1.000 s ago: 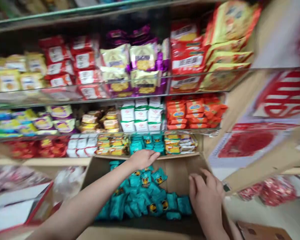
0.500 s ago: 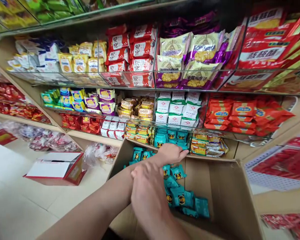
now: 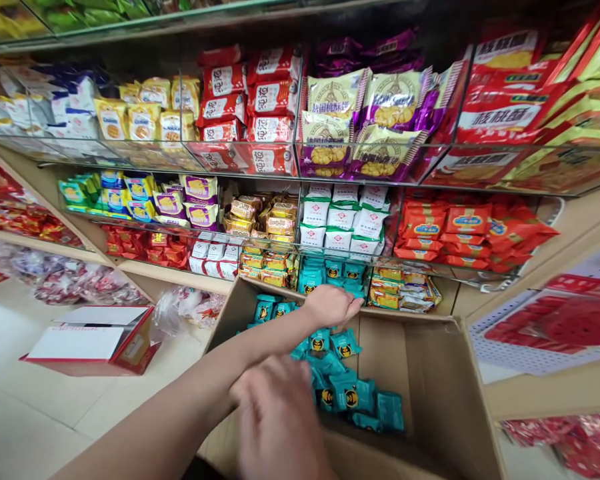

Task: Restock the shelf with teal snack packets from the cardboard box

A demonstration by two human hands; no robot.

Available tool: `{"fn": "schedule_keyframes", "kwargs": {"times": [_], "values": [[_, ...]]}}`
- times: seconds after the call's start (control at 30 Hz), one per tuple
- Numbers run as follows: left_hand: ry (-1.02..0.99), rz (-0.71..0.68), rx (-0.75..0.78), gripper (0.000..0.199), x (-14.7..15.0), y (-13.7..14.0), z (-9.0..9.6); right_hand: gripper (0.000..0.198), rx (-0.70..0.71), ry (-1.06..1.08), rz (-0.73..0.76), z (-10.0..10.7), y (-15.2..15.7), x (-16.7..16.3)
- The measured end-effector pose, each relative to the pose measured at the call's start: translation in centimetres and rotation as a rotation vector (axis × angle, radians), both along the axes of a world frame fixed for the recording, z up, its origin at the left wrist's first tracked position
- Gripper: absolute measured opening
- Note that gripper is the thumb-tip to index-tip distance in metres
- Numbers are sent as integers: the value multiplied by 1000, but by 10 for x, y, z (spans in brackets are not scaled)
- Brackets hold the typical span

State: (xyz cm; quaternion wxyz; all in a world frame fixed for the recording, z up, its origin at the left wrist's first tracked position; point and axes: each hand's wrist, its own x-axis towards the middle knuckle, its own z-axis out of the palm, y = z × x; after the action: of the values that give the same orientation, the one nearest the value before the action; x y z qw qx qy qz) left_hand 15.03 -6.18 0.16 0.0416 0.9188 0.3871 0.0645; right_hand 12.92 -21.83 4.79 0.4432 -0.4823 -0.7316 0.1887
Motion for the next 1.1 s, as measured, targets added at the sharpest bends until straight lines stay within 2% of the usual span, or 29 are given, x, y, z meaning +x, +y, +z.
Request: {"fn": "schedule_keyframes", "kwargs": {"times": [0.07,0.13,0.3,0.33,0.47,0.57,0.67,0.73,0.8,0.87,0.9,0.97,1.03,1.1], "values": [[-23,2,13,50,0,0,-1,24,8,-48,-149,0,9,6],[-38,2,25,49,0,0,-3,25,12,-70,-193,-1,11,5],[-22,-8,32,49,1,2,-4,20,7,51,50,2,1,2],[-22,-7,31,49,1,2,-4,19,-11,68,35,2,4,5],[-36,-14,45,48,1,3,-4,19,-62,45,-181,-6,16,7],[-34,-33,84,48,1,4,-6,27,-37,98,-74,-10,-2,-16],[-25,-42,102,49,1,6,-7,38,131,284,69,-9,-25,-24],[-32,-38,99,48,2,6,-8,25,56,182,139,-7,-24,-7],[-48,-27,95,48,3,4,-9,18,68,34,8,-7,-9,18],[-50,-10,76,49,3,2,-8,39,108,-131,-58,-10,10,34],[-46,-2,65,50,3,2,-7,48,126,-193,-34,-12,16,35],[-34,1,44,50,3,1,-5,60,141,-242,111,-18,15,25],[-26,-15,35,49,2,2,-3,65,123,-180,309,-25,-2,5],[-18,-21,29,48,1,4,-2,59,63,-97,439,-31,-28,-6]]}}
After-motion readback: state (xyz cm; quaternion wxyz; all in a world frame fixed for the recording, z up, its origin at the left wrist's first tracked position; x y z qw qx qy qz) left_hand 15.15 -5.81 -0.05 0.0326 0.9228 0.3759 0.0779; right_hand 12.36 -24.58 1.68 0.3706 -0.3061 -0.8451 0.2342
